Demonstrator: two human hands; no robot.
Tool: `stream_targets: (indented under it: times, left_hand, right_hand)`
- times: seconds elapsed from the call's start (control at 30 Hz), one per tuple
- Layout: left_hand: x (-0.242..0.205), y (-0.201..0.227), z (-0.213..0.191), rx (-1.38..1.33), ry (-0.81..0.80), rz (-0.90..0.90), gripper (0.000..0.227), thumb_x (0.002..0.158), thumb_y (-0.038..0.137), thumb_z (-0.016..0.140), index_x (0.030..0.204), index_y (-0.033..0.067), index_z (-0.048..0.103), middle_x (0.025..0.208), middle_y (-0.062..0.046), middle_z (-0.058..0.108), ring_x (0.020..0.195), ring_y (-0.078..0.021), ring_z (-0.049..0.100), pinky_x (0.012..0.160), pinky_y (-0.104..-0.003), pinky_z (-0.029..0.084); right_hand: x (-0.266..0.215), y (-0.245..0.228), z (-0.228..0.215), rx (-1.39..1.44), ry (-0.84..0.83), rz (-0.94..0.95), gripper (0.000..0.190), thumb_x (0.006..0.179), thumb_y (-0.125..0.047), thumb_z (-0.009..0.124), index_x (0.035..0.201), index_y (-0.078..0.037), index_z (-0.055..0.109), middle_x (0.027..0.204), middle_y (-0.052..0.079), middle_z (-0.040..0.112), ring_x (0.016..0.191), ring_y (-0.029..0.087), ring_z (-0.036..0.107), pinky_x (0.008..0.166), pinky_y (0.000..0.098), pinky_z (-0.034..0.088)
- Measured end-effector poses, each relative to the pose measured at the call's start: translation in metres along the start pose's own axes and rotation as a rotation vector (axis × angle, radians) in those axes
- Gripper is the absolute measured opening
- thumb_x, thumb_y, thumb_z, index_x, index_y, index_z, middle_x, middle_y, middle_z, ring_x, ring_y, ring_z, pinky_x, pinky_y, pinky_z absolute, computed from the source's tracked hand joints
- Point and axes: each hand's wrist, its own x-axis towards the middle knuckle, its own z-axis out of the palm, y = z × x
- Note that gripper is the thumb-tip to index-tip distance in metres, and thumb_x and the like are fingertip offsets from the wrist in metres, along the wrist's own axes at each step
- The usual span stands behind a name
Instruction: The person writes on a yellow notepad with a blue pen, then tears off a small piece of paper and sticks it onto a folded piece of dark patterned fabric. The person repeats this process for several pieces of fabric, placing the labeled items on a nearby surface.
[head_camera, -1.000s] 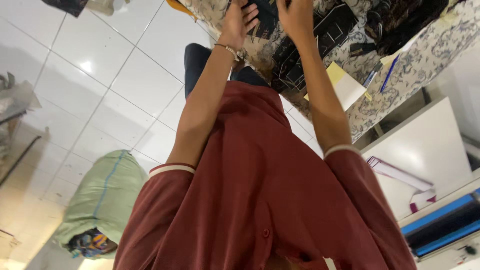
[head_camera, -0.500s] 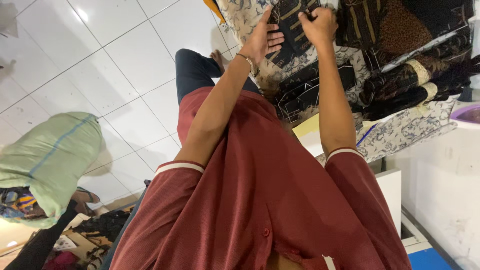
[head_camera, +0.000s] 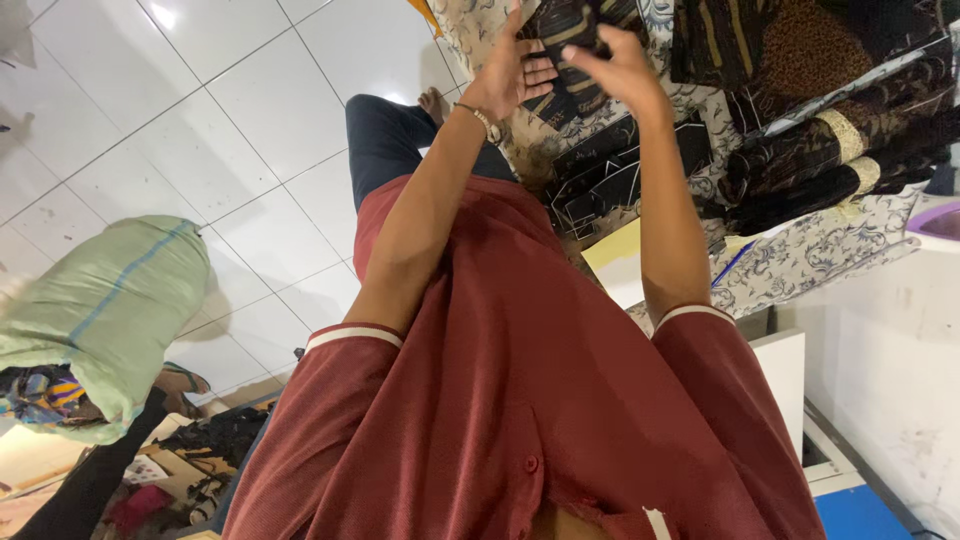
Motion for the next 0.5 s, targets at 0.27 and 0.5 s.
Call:
stream_targets:
  times: [0.27, 0.5]
  left_hand:
    - [0.003, 0.018, -0.010, 0.281, 0.108, 0.020, 0.101, 0.091, 0.073, 0.050, 0.161, 0.0069, 0.023, 0.153, -0.018, 0.036, 0.139, -0.0313, 0.033, 0.102, -0.051, 0.038]
    - [0.014, 0.048, 0.016, 0.931, 0.319, 0.218, 0.058, 0.076, 0.036, 0.083, 0.118, -0.0022, 0.072, 0.104, -0.021, 0.077, 0.099, -0.0340, 0.076, 0.085, -0.041, 0.058]
  right_hand:
    - [-0.059, -0.049, 0.065, -0.394, 0.078, -0.178, 0.066, 0.085, -0.021, 0.082, 0.139, 0.003, 0.052, 0.123, 0.024, 0.056, 0.094, 0.035, 0.066, 0.078, 0.0443, 0.058]
    - [-0.097, -0.005, 0.085, -0.155, 0.325, -0.227, 0.042, 0.100, -0.018, 0.074, 0.135, -0.002, 0.060, 0.125, 0.021, 0.066, 0.115, 0.035, 0.069, 0.099, 0.0461, 0.058]
